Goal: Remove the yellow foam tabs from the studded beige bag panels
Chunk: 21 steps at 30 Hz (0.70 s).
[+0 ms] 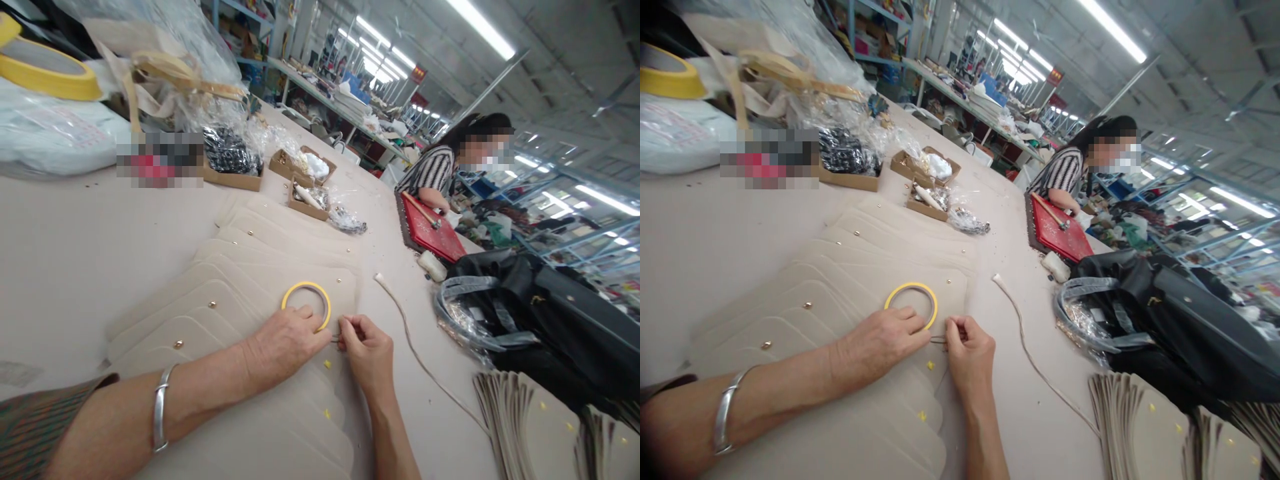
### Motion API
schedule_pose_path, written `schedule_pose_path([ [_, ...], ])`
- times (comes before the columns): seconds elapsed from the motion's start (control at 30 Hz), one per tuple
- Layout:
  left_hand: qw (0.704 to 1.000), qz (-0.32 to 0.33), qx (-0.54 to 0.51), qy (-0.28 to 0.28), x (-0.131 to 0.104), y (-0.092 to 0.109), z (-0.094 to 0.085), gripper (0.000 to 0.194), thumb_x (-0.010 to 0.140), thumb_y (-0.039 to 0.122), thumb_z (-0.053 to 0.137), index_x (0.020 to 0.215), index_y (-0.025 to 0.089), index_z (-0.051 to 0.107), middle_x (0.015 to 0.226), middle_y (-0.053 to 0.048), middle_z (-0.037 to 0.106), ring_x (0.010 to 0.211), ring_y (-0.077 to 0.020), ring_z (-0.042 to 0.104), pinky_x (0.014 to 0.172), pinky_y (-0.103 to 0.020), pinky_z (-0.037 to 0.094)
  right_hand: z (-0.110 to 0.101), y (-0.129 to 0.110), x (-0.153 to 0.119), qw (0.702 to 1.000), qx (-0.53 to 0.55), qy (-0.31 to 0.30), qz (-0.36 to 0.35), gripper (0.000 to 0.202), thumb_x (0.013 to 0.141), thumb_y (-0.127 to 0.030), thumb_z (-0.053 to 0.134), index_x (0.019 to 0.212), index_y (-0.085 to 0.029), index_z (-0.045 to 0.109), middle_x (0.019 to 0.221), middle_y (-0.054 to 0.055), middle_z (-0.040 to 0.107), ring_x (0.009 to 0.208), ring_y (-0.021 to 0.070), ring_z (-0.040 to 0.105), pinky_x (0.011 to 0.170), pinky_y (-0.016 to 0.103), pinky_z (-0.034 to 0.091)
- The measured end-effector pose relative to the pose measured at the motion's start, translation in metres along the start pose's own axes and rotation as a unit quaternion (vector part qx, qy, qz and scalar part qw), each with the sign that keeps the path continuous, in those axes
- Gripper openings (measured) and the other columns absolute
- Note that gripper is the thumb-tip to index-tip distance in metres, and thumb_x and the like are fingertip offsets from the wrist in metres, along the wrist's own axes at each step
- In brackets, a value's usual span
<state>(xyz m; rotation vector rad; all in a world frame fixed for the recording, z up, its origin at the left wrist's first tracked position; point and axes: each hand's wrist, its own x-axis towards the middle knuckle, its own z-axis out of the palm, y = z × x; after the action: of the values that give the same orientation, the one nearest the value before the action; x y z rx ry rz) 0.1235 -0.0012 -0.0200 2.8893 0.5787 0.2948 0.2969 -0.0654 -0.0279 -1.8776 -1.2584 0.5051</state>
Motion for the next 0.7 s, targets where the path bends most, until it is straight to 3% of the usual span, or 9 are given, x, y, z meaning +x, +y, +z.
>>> schedule_pose_path([
  [0.17, 1.000, -0.001, 0.000, 0.007, 0.000, -0.001, 0.003, 0.004, 0.091, 0.016, 0.054, 0.089, 0.017, 0.057, 0.089, -0.005, 0.062, 0.083, -0.0220, 0.055, 0.068, -0.034, 0.045, 0.001, -0.003, 0.002, 0.996, -0.084, 0.017, -0.022, 0.023, 0.081, -0.036, 0.060, 0.074, -0.017, 0.072, 0.058, 0.001, 0.066, 0.053, 0.0137, 0.059, 0.054, 0.023, 0.046],
  [0.33, 1.000, -0.010, -0.001, -0.010, 0.001, 0.001, -0.004, 0.006, 0.092, 0.016, 0.052, 0.089, 0.017, 0.058, 0.090, -0.006, 0.061, 0.083, -0.0219, 0.056, 0.067, -0.033, 0.046, 0.000, 0.009, 0.004, 0.986, 0.119, -0.030, 0.109, 0.031, 0.076, -0.045, 0.066, 0.078, -0.015, 0.070, 0.058, -0.001, 0.062, 0.052, 0.0130, 0.058, 0.053, 0.024, 0.050],
  [0.4, 1.000, -0.013, -0.006, -0.018, 0.001, 0.001, -0.006, 0.008, 0.092, 0.016, 0.051, 0.089, 0.017, 0.057, 0.091, -0.005, 0.061, 0.084, -0.0221, 0.056, 0.067, -0.033, 0.046, -0.002, 0.014, 0.004, 0.977, 0.169, -0.039, 0.124, 0.032, 0.074, -0.046, 0.069, 0.076, -0.014, 0.068, 0.058, -0.001, 0.062, 0.052, 0.0118, 0.057, 0.054, 0.023, 0.051],
  [0.6, 1.000, -0.015, -0.007, -0.025, 0.002, 0.001, -0.006, 0.009, 0.093, 0.016, 0.048, 0.090, 0.017, 0.057, 0.091, -0.006, 0.061, 0.085, -0.0230, 0.056, 0.067, -0.034, 0.047, -0.004, 0.016, -0.002, 0.981, 0.168, -0.035, 0.087, 0.030, 0.079, -0.045, 0.066, 0.078, -0.015, 0.068, 0.060, -0.001, 0.063, 0.056, 0.0118, 0.058, 0.058, 0.023, 0.050],
  [0.7, 1.000, -0.015, -0.010, -0.019, 0.002, 0.000, -0.005, 0.009, 0.093, 0.016, 0.049, 0.090, 0.017, 0.057, 0.090, -0.005, 0.061, 0.084, -0.0221, 0.056, 0.068, -0.033, 0.047, -0.001, 0.013, -0.005, 0.995, 0.088, -0.018, 0.040, 0.028, 0.082, -0.043, 0.062, 0.080, -0.016, 0.069, 0.058, -0.001, 0.062, 0.054, 0.0123, 0.056, 0.055, 0.023, 0.048],
])
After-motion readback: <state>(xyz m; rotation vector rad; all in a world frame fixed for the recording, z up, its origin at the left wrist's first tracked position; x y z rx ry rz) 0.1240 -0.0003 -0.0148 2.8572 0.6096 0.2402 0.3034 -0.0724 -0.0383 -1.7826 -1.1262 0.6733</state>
